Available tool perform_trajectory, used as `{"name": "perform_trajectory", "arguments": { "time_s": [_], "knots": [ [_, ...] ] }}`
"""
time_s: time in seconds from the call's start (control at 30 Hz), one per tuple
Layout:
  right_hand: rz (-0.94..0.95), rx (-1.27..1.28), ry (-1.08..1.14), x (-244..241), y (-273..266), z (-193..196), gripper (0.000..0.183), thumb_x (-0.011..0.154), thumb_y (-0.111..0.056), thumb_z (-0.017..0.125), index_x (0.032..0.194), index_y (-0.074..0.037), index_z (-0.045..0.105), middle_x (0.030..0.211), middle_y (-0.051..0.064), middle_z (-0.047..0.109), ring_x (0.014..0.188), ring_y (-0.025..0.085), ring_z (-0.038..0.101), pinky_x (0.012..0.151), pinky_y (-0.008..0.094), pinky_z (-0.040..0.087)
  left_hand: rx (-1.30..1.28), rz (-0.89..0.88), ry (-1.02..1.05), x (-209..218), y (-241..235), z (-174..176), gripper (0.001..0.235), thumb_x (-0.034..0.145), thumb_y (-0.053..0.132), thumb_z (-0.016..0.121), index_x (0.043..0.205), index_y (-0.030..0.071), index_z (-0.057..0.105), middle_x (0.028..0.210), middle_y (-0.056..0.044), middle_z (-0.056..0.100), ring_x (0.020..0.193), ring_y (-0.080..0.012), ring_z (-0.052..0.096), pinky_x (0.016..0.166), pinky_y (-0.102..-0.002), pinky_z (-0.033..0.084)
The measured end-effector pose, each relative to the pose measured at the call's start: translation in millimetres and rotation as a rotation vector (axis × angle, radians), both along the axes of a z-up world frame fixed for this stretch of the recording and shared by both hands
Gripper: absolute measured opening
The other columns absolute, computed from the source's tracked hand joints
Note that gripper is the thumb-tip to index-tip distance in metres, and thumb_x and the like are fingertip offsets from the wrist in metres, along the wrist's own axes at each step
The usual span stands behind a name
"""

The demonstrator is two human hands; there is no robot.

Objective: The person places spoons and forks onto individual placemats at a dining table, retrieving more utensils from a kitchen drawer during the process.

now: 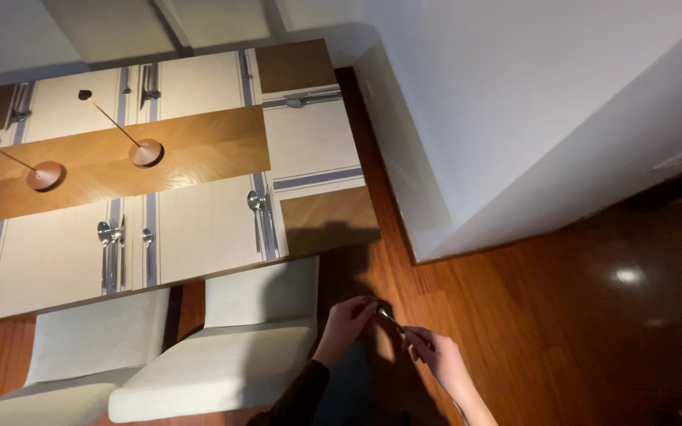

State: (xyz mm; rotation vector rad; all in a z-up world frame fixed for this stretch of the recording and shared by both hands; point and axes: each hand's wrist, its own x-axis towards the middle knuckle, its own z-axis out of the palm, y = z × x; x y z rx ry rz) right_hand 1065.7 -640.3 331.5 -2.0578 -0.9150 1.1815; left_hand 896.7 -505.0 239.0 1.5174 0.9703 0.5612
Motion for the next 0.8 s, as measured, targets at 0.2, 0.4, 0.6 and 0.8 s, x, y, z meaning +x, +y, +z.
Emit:
{"name": "perform_trajectory", "arguments": {
  "time_s": [0.2, 0.4, 0.6, 0.8],
  "knots": [
    [0.135, 0.281, -0.259, 55.0, 29.5, -71.0, 0.016, 0.084, -0.024, 0.08, 0.098, -0.019, 0.085, 0.082, -0.006, 0.076, 0.068, 0.009, 0.064, 0.068, 0.024, 0.049, -0.097, 0.083, 0.061, 30.0, 25.2, -10.8, 0.023, 0.094, 0.028, 0.07, 0.104, 0.013, 0.084, 0.097, 0.003, 0.084, 0.091, -0.0032, 0.073, 0.077, -0.023, 0.052],
    [0.304, 0.097, -0.369, 91.3, 132.5, -21.4, 0.019, 0.08, -0.031, 0.083, 0.093, -0.018, 0.086, 0.091, -0.005, 0.084, 0.085, 0.012, 0.073, 0.084, 0.026, 0.054, -0.237, 0.122, -0.039, 69.4, 87.3, 25.8, 0.021, 0.096, 0.031, 0.075, 0.092, 0.012, 0.082, 0.07, 0.0, 0.076, 0.063, -0.0046, 0.067, 0.061, -0.023, 0.051],
    [0.378, 0.184, -0.331, 120.3, 229.4, -20.0, 0.021, 0.082, -0.025, 0.082, 0.101, -0.017, 0.086, 0.092, -0.003, 0.085, 0.085, 0.008, 0.078, 0.082, 0.021, 0.058, -0.262, 0.167, -0.082, 66.8, 139.3, 22.3, 0.027, 0.091, 0.024, 0.079, 0.115, 0.011, 0.08, 0.1, -0.003, 0.082, 0.074, -0.006, 0.073, 0.068, -0.021, 0.06],
    [0.497, 0.355, -0.413, 155.5, 316.1, -101.6, 0.021, 0.081, -0.032, 0.084, 0.099, -0.02, 0.085, 0.093, -0.003, 0.081, 0.088, 0.013, 0.075, 0.083, 0.027, 0.052, -0.435, 0.394, -0.09, 33.3, 136.7, -36.8, 0.025, 0.093, 0.014, 0.072, 0.117, 0.007, 0.075, 0.092, -0.007, 0.083, 0.07, -0.0078, 0.071, 0.063, -0.021, 0.058]
  ]
}}
